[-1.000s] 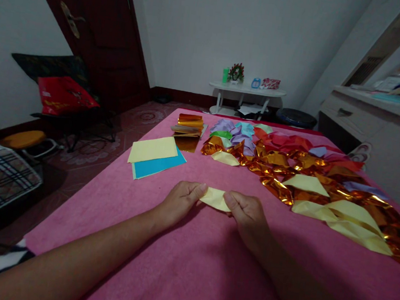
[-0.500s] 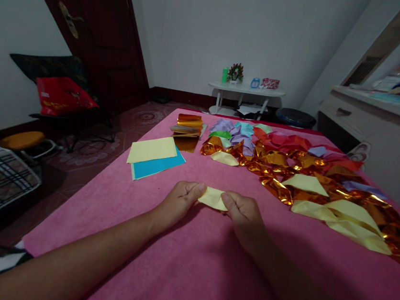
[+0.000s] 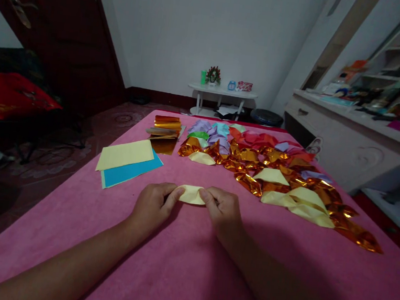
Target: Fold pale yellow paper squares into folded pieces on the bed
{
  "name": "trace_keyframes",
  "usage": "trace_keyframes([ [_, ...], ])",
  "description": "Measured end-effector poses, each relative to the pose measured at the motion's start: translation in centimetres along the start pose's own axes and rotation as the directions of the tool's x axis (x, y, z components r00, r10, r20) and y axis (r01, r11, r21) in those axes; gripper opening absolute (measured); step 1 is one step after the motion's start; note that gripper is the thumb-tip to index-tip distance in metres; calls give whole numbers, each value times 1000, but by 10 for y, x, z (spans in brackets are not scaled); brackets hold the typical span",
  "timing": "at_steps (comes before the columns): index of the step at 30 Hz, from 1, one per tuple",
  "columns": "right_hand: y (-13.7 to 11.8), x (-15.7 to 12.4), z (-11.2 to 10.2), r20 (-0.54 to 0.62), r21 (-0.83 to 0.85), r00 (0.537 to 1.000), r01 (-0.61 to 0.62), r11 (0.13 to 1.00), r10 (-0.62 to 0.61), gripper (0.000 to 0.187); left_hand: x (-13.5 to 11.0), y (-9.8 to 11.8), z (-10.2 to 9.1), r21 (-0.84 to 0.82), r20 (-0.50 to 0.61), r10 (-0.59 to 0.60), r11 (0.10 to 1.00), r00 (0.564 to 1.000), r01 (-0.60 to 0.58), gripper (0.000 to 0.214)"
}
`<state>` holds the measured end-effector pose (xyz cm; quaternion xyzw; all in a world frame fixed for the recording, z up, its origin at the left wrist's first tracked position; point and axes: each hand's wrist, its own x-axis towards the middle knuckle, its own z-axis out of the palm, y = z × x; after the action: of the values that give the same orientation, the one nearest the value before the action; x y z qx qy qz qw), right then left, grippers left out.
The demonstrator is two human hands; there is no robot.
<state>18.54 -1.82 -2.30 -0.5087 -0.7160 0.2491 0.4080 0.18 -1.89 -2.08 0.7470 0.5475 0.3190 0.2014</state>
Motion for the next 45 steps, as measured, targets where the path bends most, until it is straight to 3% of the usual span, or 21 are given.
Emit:
trace_keyframes([
  [4, -3, -2, 0, -10, -39, 999, 37, 999, -38, 40, 0, 0, -1, 81, -12, 3, 997, 1000, -2, 44],
  [8, 2, -1, 0, -47, 9, 999, -12, 1000, 13, 41, -1, 1, -2, -187, 82, -5, 982, 997, 20, 44],
  [11, 6, 1, 1, -14, 65, 1000, -27, 998, 28, 41, -1, 1, -2, -363, 148, -1, 930, 989, 55, 44],
  [14, 7, 2, 1, 2, 113, 1000, -6, 994, 6, 37, 0, -1, -2, -344, 95, -41, 936, 995, 71, 44],
  [20, 2, 2, -1, -29, 75, 1000, -5, 997, 8, 23, 3, -2, -2, -4, -55, -34, 999, 998, 34, 41],
  [22, -1, 2, -3, -25, 44, 1000, 16, 999, -15, 23, 3, -2, -2, -31, -78, -35, 999, 996, 33, 40],
  [25, -4, 2, -3, -33, 38, 998, 57, 998, -56, 22, 2, -2, -2, -209, -122, -79, 977, 989, 52, 40],
  [31, 5, 3, 3, -61, 29, 998, 21, 999, -19, 21, 5, -5, -2, -455, -118, -186, 883, 975, 113, 43],
  [37, 13, 5, 5, -75, 65, 997, -25, 998, 29, 22, 13, -12, -5, -654, -173, -327, 743, 929, 140, 45],
  [45, 6, 6, 9, 83, -147, 971, 235, 961, -225, 20, 19, -22, -5, -880, -267, -507, 474, 819, 6, 43],
])
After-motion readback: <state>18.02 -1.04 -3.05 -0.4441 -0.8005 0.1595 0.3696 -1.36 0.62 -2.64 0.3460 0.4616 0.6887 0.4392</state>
